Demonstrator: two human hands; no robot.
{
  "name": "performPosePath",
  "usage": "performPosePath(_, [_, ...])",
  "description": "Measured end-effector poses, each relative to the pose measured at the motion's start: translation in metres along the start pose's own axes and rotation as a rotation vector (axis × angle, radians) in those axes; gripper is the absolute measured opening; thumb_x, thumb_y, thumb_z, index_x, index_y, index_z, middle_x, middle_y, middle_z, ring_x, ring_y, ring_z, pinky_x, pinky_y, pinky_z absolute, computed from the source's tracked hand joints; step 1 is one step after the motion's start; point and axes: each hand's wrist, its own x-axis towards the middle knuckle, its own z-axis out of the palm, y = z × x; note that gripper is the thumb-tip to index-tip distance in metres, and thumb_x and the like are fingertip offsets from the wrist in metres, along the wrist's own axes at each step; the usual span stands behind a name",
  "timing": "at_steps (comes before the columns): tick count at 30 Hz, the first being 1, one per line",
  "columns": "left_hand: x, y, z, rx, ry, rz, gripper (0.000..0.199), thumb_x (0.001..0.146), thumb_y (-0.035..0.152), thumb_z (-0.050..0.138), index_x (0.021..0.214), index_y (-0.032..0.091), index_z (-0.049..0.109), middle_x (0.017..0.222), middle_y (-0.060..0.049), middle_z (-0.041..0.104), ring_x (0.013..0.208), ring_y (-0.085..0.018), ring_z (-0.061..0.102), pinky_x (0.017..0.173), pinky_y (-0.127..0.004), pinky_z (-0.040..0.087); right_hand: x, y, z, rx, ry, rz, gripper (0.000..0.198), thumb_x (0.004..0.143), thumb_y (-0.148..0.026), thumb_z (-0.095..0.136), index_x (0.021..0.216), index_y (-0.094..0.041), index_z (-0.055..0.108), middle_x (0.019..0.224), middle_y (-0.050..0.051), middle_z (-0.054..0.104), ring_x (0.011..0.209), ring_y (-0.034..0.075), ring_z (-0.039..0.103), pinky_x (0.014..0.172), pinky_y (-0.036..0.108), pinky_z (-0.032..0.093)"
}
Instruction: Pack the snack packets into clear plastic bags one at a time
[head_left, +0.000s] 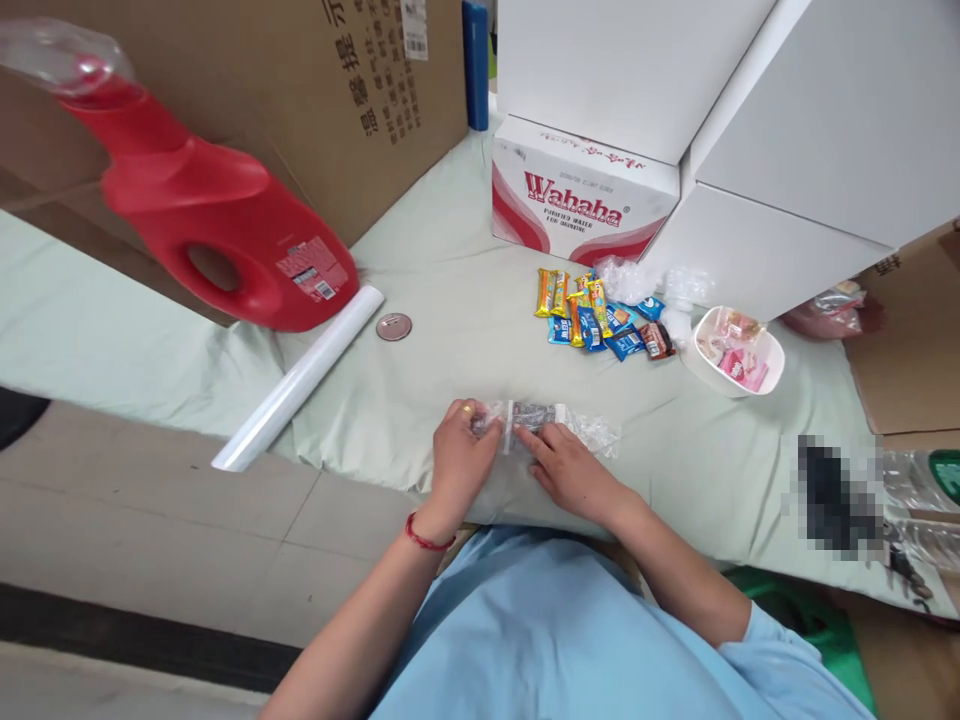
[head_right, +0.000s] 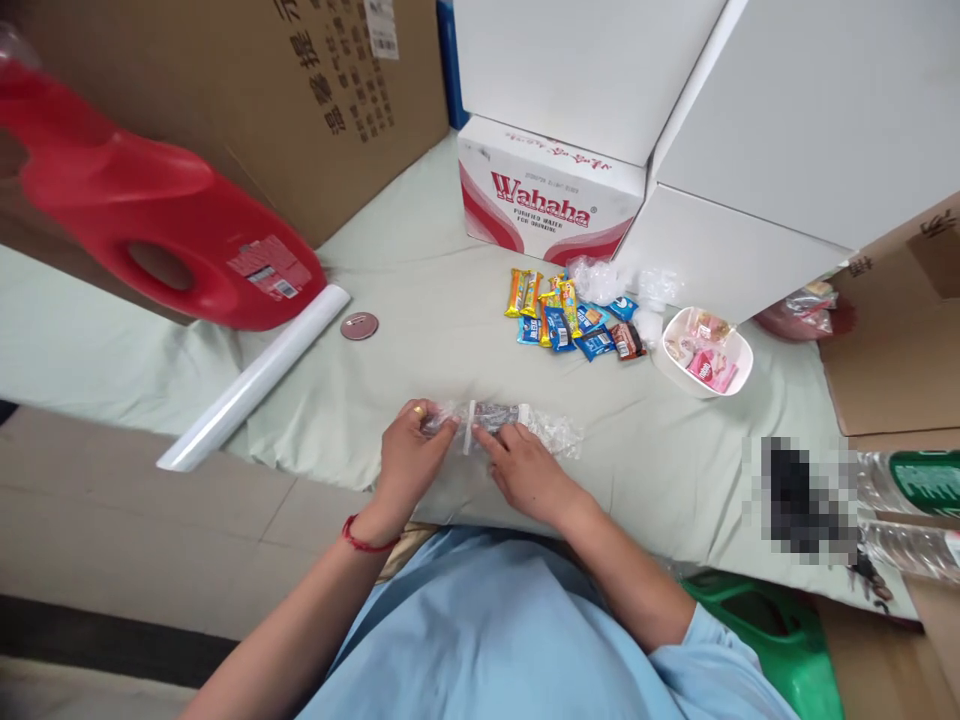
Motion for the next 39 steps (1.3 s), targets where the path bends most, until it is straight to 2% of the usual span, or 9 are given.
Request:
performPosePath(3, [-0.003, 0.021, 0.009, -0.085, -0.134, 0.044, 0.012, 0.092, 0.033, 0.060, 0.092, 0.022, 0.066, 0.089, -0.001, 0.070, 0.082, -0.018, 0.067, 0.079, -0.033, 0.056, -0.011, 0.001, -0.003, 0.097, 0.035, -0.006, 0.059, 0.100, -0.020, 0.058, 0.158, -0.016, 0.046, 0.126, 0.016, 0.061, 0.114, 0.030, 0.055, 0.104, 0.049, 0.052])
performPosePath(8, [-0.025, 0.034, 0.034, 0.223, -0.328, 0.389, 0.031, 0.099, 0.037, 0.058, 0.119, 0.018, 0.072, 0.129, -0.014, 0.072, 0.123, -0.031, 0.065, 0.104, -0.048, 0.052, -0.027, 0.015, -0.020, 0.310, 0.025, -0.068, 0.031, 0.102, -0.019, 0.054, 0.129, -0.023, 0.069, 0.125, 0.012, 0.067, 0.117, 0.027, 0.060, 0.104, 0.045, 0.053])
performPosePath(11, [-0.041, 0.025, 0.039, 0.412, -0.302, 0.537, 0.041, 0.103, 0.035, 0.053, 0.136, 0.015, 0.065, 0.145, -0.017, 0.066, 0.133, -0.033, 0.060, 0.107, -0.051, 0.048, -0.039, 0.033, -0.024, 0.252, 0.194, 0.108, 0.029, 0.104, -0.022, 0.050, 0.123, -0.024, 0.072, 0.116, 0.012, 0.069, 0.109, 0.027, 0.063, 0.100, 0.046, 0.054])
performPosePath(15, [-0.052, 0.015, 0.039, 0.487, -0.300, 0.629, 0.050, 0.100, 0.025, 0.053, 0.148, 0.013, 0.055, 0.155, -0.017, 0.059, 0.138, -0.031, 0.058, 0.113, -0.048, 0.044, -0.051, 0.050, -0.018, -0.037, 0.434, 0.412, 0.044, 0.096, -0.034, 0.065, 0.136, -0.017, 0.065, 0.135, 0.022, 0.059, 0.124, 0.038, 0.053, 0.107, 0.058, 0.048])
performPosePath(21, [-0.056, 0.010, 0.046, 0.512, -0.279, 0.669, 0.047, 0.101, 0.020, 0.050, 0.147, 0.013, 0.057, 0.155, -0.018, 0.058, 0.141, -0.029, 0.057, 0.117, -0.048, 0.042, -0.032, 0.038, -0.034, 0.192, 0.321, 0.451, 0.015, 0.101, -0.031, 0.053, 0.099, -0.023, 0.065, 0.092, 0.006, 0.068, 0.082, 0.023, 0.063, 0.078, 0.034, 0.052])
performPosePath(25, [-0.059, 0.005, 0.048, 0.461, -0.286, 0.691, 0.042, 0.100, 0.016, 0.049, 0.140, 0.011, 0.062, 0.149, -0.020, 0.063, 0.144, -0.031, 0.055, 0.120, -0.052, 0.042, 0.020, 0.009, -0.044, 0.192, 0.256, 0.329, 0.014, 0.103, -0.028, 0.053, 0.100, -0.022, 0.065, 0.095, 0.005, 0.068, 0.088, 0.020, 0.065, 0.080, 0.029, 0.049])
performPosePath(31, [-0.059, -0.018, 0.021, 0.180, -0.302, 0.624, 0.049, 0.092, 0.018, 0.057, 0.141, 0.016, 0.063, 0.139, -0.017, 0.069, 0.142, -0.032, 0.057, 0.124, -0.058, 0.043, 0.088, -0.034, -0.021, -0.077, -0.098, 0.346, 0.021, 0.108, -0.018, 0.044, 0.107, -0.019, 0.065, 0.109, 0.010, 0.064, 0.083, 0.020, 0.064, 0.073, 0.031, 0.048])
performPosePath(36, [-0.072, -0.047, -0.017, 0.012, -0.131, 0.671, 0.056, 0.090, 0.008, 0.053, 0.143, 0.025, 0.061, 0.130, -0.012, 0.074, 0.139, -0.030, 0.059, 0.122, -0.061, 0.046, 0.084, -0.053, -0.003, -0.047, -0.017, 0.214, 0.021, 0.107, -0.036, 0.056, 0.110, -0.017, 0.065, 0.113, 0.013, 0.061, 0.095, 0.024, 0.062, 0.085, 0.037, 0.053])
performPosePath(39, [-0.081, -0.060, -0.036, -0.038, -0.046, 0.673, 0.047, 0.091, 0.004, 0.054, 0.133, 0.023, 0.063, 0.122, -0.011, 0.076, 0.129, -0.026, 0.066, 0.115, -0.054, 0.054, 0.070, -0.052, 0.003, -0.029, 0.032, 0.146, 0.039, 0.098, -0.050, 0.069, 0.115, -0.015, 0.065, 0.116, 0.016, 0.060, 0.106, 0.030, 0.059, 0.092, 0.043, 0.054])
